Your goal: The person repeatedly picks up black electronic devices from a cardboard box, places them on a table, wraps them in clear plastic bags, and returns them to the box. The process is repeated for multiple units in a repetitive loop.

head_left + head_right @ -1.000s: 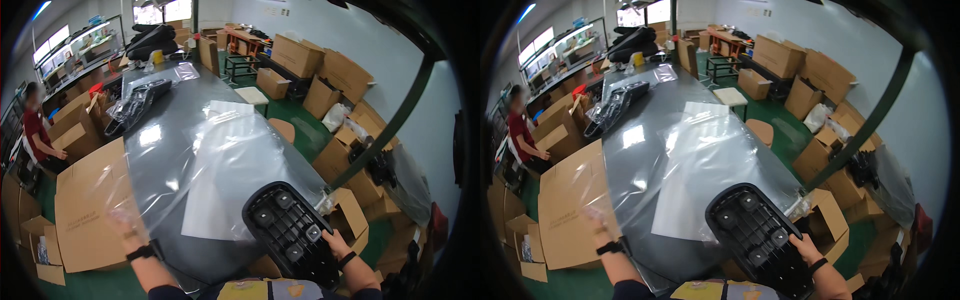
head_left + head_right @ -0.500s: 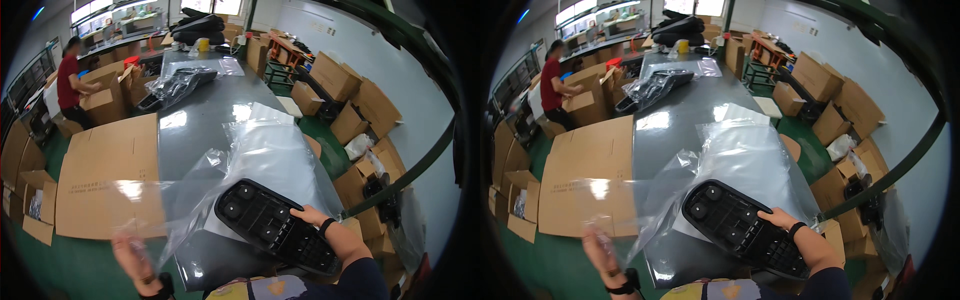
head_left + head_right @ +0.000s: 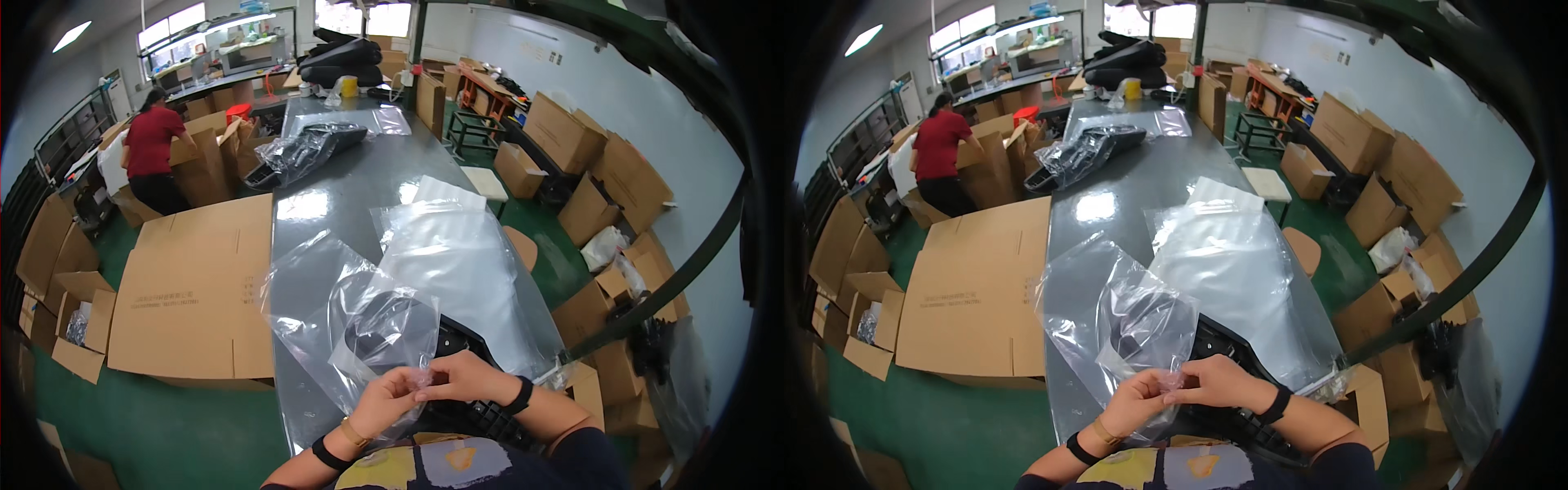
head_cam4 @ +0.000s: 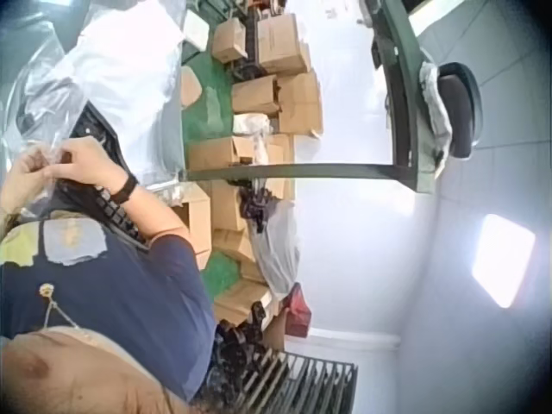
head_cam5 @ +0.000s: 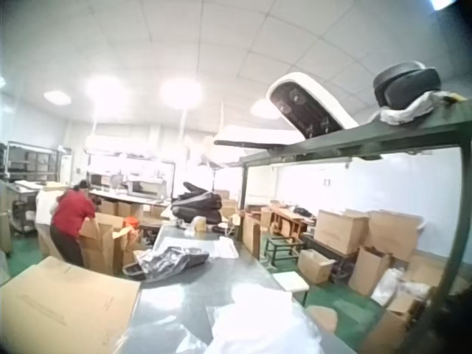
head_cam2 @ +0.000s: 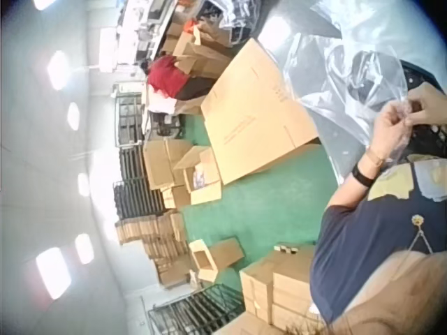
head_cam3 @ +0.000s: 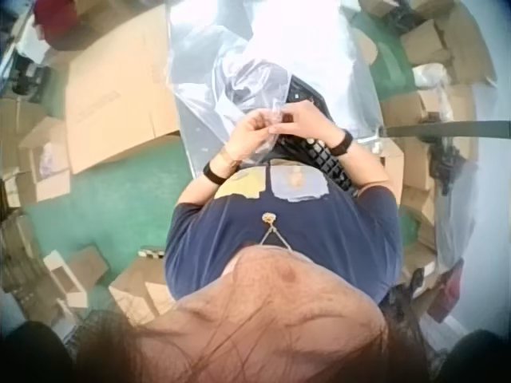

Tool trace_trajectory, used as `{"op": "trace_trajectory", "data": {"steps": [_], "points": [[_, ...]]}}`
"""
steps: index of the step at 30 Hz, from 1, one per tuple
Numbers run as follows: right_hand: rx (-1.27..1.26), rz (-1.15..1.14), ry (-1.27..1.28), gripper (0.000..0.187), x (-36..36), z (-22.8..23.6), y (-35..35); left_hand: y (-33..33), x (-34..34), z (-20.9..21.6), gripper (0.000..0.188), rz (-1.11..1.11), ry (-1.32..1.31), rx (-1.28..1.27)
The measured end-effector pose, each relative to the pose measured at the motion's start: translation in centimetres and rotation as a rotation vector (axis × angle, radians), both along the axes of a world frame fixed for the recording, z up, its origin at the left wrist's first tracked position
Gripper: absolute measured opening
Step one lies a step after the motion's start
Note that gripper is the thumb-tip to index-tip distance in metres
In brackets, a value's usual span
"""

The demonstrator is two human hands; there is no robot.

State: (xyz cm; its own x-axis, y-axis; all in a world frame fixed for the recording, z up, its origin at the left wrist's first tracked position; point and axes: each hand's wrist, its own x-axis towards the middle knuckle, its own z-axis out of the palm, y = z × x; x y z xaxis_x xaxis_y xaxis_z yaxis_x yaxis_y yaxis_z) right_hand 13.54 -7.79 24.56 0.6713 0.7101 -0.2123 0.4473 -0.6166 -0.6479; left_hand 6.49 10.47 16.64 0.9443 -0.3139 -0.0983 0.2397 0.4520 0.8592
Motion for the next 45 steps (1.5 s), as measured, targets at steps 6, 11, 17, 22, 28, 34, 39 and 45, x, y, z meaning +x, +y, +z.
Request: {"op": "trace_trajectory", "data": {"steps": [6, 11, 17, 22, 28, 34, 39, 45], "points": [[0.251, -0.086, 0.182, 0.024, 1.5, -3.3, 0.6, 0.7, -0.2, -0.6, 0.021, 0.097, 0.105, 0.058], [0.239, -0.014, -0.166, 0.015, 2.9, -2.9, 2.6, 3.9, -0.5, -2.5, 0.01, 0.401, 0.252, -0.346], [0.093, -0.154, -0.442, 0.017, 7.1, -4.2, 0.7, 10.3, -0.1, -0.1, 0.018, 0.544, 0.131, -0.642], [0.48, 0.132, -0.615, 0.029, 4.9, -1.7, 8.1, 4.0, 0.4, 4.4, 0.015, 0.581, -0.117, 0.18], [0.238, -0.129, -0.9, 0.018, 14.7, -3.2, 5.6, 5.8, 0.2, 0.7, 0.026, 0.585, -0.315, 1.235], [0.425, -0.474, 0.087, 0.02, 17.2, -2.2, 5.5, 7.3, 0.4, -4.7, 0.017, 0.523, -0.21, 1.534], [0.643, -0.403, 0.752, 0.02, 16.4, 0.3, 8.2, 13.9, 4.3, -8.0, 0.048, 0.63, 0.149, 1.304], [0.526, 0.076, -0.663, 0.03, 18.5, -1.0, 10.7, 18.8, 10.2, -1.4, 0.031, 0.878, 0.121, -0.537]]}}
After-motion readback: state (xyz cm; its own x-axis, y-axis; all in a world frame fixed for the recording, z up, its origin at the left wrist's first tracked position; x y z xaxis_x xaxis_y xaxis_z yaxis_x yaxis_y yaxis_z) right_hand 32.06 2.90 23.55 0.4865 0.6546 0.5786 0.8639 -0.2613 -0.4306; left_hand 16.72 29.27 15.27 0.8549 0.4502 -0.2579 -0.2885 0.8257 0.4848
